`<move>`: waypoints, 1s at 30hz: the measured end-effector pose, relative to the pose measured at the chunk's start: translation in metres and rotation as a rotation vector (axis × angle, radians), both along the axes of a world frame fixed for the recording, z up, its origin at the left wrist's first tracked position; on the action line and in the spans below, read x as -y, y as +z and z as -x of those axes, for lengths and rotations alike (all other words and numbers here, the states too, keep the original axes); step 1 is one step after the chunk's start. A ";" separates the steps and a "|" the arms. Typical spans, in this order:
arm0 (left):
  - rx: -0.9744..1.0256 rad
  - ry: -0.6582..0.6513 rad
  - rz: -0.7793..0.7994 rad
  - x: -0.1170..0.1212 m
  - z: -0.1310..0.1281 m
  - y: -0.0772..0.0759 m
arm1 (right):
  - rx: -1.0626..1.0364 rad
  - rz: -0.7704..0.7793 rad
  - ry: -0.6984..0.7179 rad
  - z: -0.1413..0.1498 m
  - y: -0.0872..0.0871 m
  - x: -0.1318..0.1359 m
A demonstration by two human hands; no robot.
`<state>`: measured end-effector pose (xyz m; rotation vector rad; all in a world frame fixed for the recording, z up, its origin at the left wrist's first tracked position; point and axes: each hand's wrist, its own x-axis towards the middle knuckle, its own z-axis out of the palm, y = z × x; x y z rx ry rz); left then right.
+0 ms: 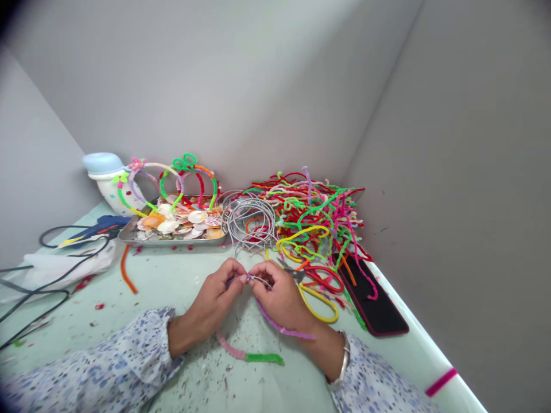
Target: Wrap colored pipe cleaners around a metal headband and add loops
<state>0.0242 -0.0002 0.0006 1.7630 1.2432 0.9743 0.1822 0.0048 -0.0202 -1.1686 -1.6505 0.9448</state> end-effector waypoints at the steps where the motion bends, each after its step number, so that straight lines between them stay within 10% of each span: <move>1: -0.001 -0.001 0.000 0.000 0.000 0.000 | 0.011 -0.015 -0.002 0.000 0.000 0.000; 30: 0.061 -0.039 0.002 0.003 -0.001 0.004 | 0.301 -0.375 -0.115 -0.002 0.010 0.009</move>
